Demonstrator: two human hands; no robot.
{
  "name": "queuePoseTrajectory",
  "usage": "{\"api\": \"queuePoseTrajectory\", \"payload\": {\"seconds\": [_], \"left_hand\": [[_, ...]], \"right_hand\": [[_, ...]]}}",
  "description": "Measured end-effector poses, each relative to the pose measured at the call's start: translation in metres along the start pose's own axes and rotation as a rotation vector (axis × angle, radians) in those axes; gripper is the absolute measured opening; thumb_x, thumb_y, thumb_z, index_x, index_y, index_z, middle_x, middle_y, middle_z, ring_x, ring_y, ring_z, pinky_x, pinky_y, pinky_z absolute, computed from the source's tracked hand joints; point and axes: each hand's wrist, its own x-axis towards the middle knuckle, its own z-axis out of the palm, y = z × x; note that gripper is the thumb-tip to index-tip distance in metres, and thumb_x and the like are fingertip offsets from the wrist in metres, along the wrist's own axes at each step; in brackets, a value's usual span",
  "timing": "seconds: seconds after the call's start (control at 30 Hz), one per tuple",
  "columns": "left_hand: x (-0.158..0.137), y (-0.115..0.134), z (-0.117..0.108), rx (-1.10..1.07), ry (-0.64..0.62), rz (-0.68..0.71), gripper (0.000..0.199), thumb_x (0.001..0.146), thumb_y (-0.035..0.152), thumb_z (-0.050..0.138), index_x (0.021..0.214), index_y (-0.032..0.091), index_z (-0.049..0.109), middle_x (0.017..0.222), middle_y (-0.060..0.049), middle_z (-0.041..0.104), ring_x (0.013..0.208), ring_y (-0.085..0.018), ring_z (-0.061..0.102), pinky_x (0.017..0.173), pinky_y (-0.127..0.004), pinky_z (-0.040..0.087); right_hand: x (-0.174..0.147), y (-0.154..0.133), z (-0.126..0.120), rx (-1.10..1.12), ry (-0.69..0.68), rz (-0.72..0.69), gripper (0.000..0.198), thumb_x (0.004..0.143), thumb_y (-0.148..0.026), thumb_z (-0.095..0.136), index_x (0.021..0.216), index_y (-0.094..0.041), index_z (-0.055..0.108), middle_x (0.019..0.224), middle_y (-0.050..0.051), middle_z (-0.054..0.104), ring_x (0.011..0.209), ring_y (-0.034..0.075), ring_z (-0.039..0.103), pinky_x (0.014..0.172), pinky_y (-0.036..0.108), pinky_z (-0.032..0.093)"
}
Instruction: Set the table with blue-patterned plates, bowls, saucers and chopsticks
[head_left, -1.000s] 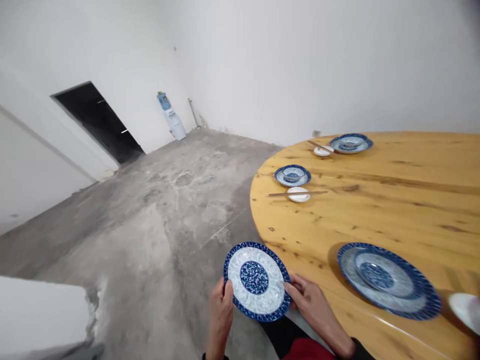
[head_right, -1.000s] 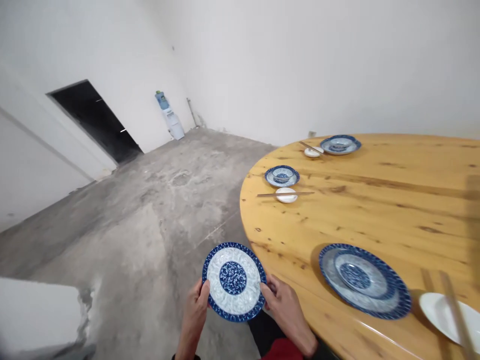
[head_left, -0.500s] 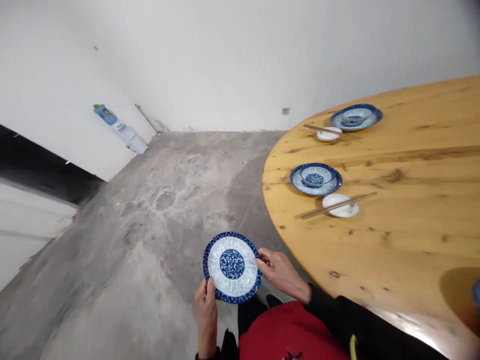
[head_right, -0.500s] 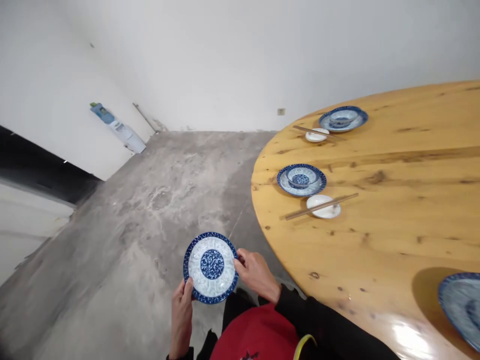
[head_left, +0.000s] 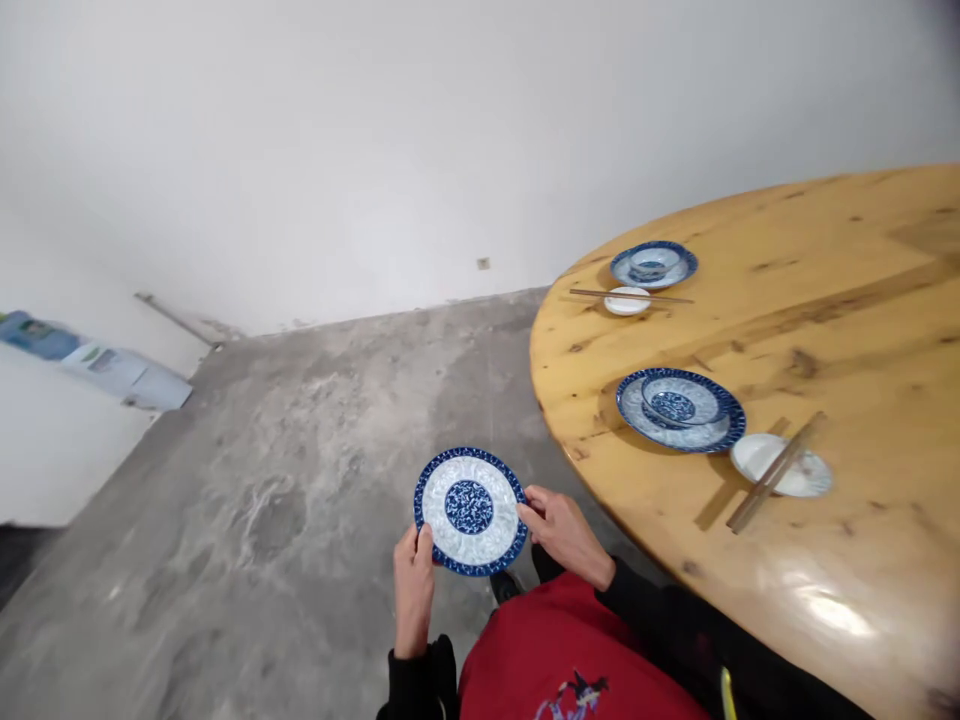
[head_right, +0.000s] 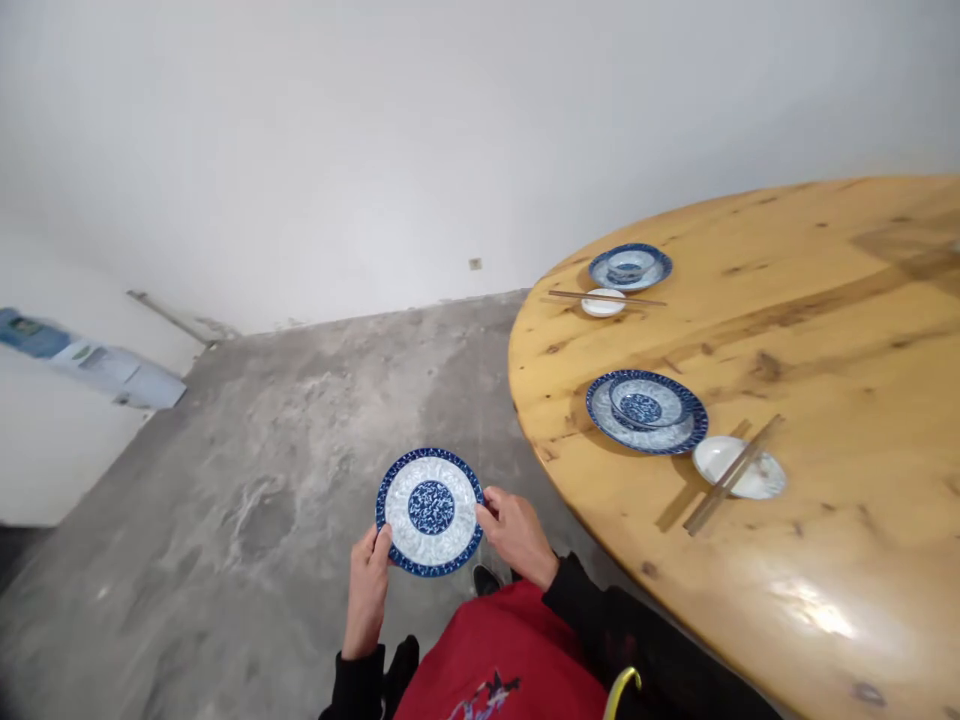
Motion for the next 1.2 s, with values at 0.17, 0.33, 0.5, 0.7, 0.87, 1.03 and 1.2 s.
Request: {"api": "queuePoseTrajectory", "payload": {"seconds": [0.17, 0.33, 0.5, 0.7, 0.87, 1.03, 1.2], "left_hand": [[0.136, 0.016, 0.019, 0.052, -0.24, 0.079, 0.05, 0.083, 0.064, 0.059, 0.065, 0.019, 0.046, 0.063, 0.002, 0.042, 0.061, -0.011, 0.036, 0.054, -0.022, 0.034], [0.274, 0.039, 0.057, 0.094, -0.342, 0.113, 0.057, 0.075, 0.073, 0.063, 0.066, 0.017, 0.053, 0.063, 0.001, 0.048, 0.062, -0.013, 0.041, 0.054, -0.022, 0.038], [0.401, 0.09, 0.098, 0.109, -0.421, 0.032, 0.063, 0.065, 0.076, 0.07, 0.077, 0.015, 0.066, 0.074, -0.005, 0.064, 0.073, -0.02, 0.058, 0.062, -0.027, 0.05], [0.52, 0.144, 0.16, 0.126, -0.435, 0.002, 0.065, 0.063, 0.063, 0.076, 0.104, 0.013, 0.073, 0.115, -0.014, 0.073, 0.104, -0.031, 0.068, 0.074, -0.032, 0.059], [0.6, 0.173, 0.252, 0.137, -0.583, 0.054, 0.062, 0.072, 0.057, 0.07, 0.116, 0.014, 0.07, 0.117, -0.016, 0.074, 0.109, -0.032, 0.069, 0.074, -0.033, 0.06], [0.685, 0.234, 0.362, 0.249, -0.791, 0.179, 0.055, 0.076, 0.058, 0.067, 0.109, 0.014, 0.072, 0.109, -0.013, 0.076, 0.103, -0.028, 0.07, 0.082, -0.034, 0.06], [0.751, 0.31, 0.47, 0.235, -1.164, 0.453, 0.052, 0.071, 0.063, 0.07, 0.089, 0.015, 0.073, 0.091, -0.009, 0.075, 0.092, -0.026, 0.068, 0.079, -0.032, 0.056]], "right_hand": [[0.077, -0.009, 0.001, 0.025, 0.233, 0.125, 0.026, 0.083, -0.042, 0.044, 0.065, -0.024, 0.039, 0.057, -0.001, 0.05, 0.054, 0.014, 0.048, 0.054, 0.025, 0.032], [0.185, -0.012, -0.007, 0.079, 0.394, 0.175, 0.028, 0.081, -0.04, 0.048, 0.063, -0.024, 0.033, 0.055, -0.002, 0.043, 0.055, 0.014, 0.045, 0.053, 0.025, 0.026], [0.306, -0.022, -0.034, 0.131, 0.509, 0.187, 0.029, 0.081, -0.038, 0.054, 0.064, -0.023, 0.038, 0.054, -0.004, 0.043, 0.054, 0.012, 0.038, 0.054, 0.026, 0.021], [0.409, -0.032, -0.079, 0.181, 0.666, 0.196, 0.019, 0.084, -0.035, 0.056, 0.073, -0.02, 0.055, 0.055, -0.005, 0.048, 0.054, 0.011, 0.034, 0.054, 0.026, 0.02], [0.472, -0.021, -0.122, 0.146, 0.853, 0.305, 0.02, 0.083, -0.032, 0.059, 0.069, -0.02, 0.051, 0.057, -0.003, 0.048, 0.058, 0.012, 0.039, 0.056, 0.026, 0.023], [0.546, -0.013, -0.174, 0.111, 1.071, 0.442, 0.026, 0.084, -0.028, 0.054, 0.065, -0.021, 0.037, 0.059, -0.003, 0.044, 0.058, 0.011, 0.036, 0.057, 0.027, 0.021], [0.618, -0.008, -0.226, 0.184, 1.319, 0.502, 0.021, 0.084, -0.027, 0.046, 0.065, -0.023, 0.037, 0.059, -0.003, 0.045, 0.056, 0.012, 0.043, 0.057, 0.026, 0.025]]}}
